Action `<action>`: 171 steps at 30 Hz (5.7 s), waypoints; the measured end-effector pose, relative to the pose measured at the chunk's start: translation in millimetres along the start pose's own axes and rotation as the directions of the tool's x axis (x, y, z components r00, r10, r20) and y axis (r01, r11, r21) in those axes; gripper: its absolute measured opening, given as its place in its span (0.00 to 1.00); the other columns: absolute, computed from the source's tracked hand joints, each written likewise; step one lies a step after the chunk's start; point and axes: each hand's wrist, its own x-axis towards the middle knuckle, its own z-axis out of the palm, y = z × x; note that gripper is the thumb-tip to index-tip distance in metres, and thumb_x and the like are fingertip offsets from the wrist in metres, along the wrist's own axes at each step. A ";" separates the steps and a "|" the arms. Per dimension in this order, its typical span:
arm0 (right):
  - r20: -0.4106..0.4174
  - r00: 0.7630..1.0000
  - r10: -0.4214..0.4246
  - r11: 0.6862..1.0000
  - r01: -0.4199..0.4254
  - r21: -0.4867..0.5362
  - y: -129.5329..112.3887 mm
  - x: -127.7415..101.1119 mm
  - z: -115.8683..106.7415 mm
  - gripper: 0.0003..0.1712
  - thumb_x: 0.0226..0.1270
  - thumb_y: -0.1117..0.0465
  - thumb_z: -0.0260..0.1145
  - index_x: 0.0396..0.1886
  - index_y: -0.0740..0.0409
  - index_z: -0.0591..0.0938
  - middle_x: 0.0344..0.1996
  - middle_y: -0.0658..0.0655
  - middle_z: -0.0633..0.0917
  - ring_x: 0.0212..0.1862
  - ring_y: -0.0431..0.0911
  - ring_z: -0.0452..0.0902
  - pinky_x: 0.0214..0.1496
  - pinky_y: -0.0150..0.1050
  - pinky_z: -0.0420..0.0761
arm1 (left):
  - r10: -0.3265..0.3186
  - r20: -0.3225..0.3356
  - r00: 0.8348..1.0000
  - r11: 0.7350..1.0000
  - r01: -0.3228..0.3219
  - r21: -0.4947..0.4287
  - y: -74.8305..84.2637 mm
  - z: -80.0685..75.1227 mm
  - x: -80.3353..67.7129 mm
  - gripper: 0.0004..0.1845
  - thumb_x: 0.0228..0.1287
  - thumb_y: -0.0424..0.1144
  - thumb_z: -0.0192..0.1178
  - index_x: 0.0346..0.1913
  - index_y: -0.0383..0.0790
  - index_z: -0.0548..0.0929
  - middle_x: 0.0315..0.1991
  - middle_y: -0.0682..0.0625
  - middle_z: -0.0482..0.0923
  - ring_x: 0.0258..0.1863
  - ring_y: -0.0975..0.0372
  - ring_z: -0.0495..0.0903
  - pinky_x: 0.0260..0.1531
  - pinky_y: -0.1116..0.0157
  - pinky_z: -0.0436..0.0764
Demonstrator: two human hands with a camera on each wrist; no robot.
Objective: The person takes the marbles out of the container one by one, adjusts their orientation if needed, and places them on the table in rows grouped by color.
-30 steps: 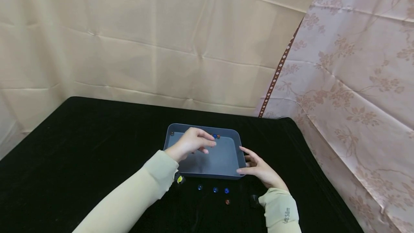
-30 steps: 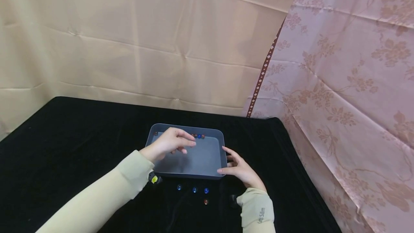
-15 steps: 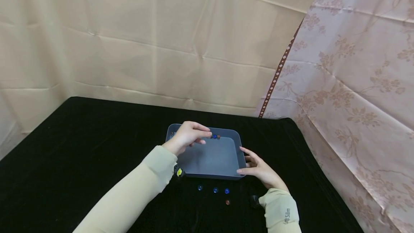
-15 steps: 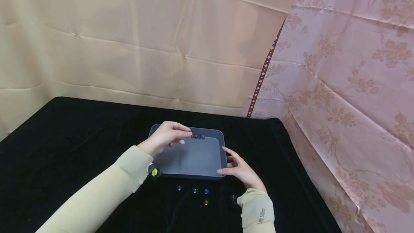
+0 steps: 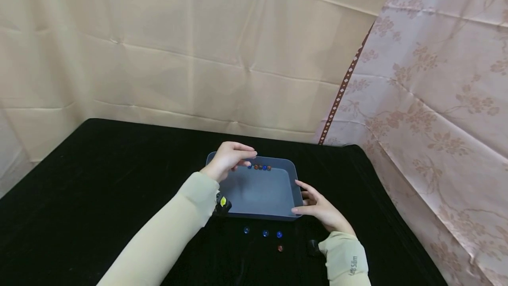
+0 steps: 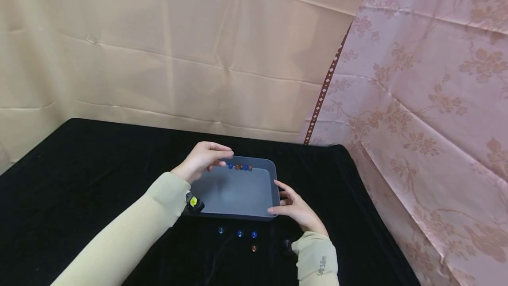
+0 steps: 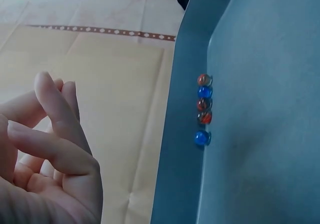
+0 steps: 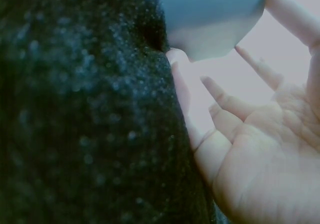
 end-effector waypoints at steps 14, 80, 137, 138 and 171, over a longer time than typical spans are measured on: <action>-0.007 1.000 0.019 1.000 -0.019 -0.012 -2.4 -1.0 -0.5 0.46 0.64 0.61 0.68 0.78 0.46 0.57 0.69 0.71 0.64 0.54 0.52 0.77 0.61 0.49 0.75 | -0.055 -0.074 0.996 0.997 0.051 -0.063 -9.3 -4.0 19.1 0.13 0.65 0.41 0.67 0.49 0.42 0.87 0.49 0.46 0.87 0.28 0.66 0.85 0.19 0.75 0.65; 0.004 1.000 0.001 1.000 -0.001 0.009 -0.5 -0.3 -1.4 0.45 0.65 0.62 0.68 0.78 0.46 0.57 0.69 0.69 0.62 0.58 0.55 0.73 0.63 0.50 0.73 | -0.149 0.015 0.989 0.983 0.147 0.111 -48.9 9.7 41.7 0.18 0.67 0.31 0.63 0.59 0.35 0.80 0.45 0.38 0.86 0.19 0.66 0.83 0.19 0.73 0.80; -0.007 1.000 0.014 1.000 -0.014 -0.007 -2.5 0.0 -2.7 0.46 0.64 0.60 0.68 0.78 0.46 0.56 0.69 0.70 0.62 0.61 0.58 0.70 0.66 0.57 0.70 | -0.073 -0.004 0.997 0.878 0.067 0.475 -56.5 24.6 59.3 0.12 0.63 0.43 0.69 0.47 0.45 0.85 0.31 0.48 0.83 0.18 0.61 0.80 0.19 0.69 0.77; -0.003 1.000 0.012 1.000 -0.012 -0.008 -2.5 0.1 -2.8 0.46 0.64 0.60 0.68 0.78 0.46 0.56 0.69 0.71 0.61 0.62 0.58 0.70 0.66 0.57 0.70 | -0.072 -0.008 0.997 0.878 0.067 0.475 -56.2 24.8 59.2 0.12 0.63 0.42 0.69 0.48 0.45 0.85 0.31 0.47 0.84 0.18 0.61 0.81 0.19 0.69 0.77; -0.006 1.000 -0.002 1.000 0.002 -0.005 -3.7 0.1 -3.1 0.46 0.64 0.61 0.68 0.78 0.47 0.56 0.69 0.71 0.62 0.62 0.58 0.71 0.66 0.58 0.70 | -0.012 0.026 1.000 0.784 -0.007 0.620 -46.0 37.8 49.6 0.10 0.63 0.43 0.68 0.46 0.46 0.86 0.27 0.49 0.81 0.19 0.61 0.78 0.20 0.68 0.73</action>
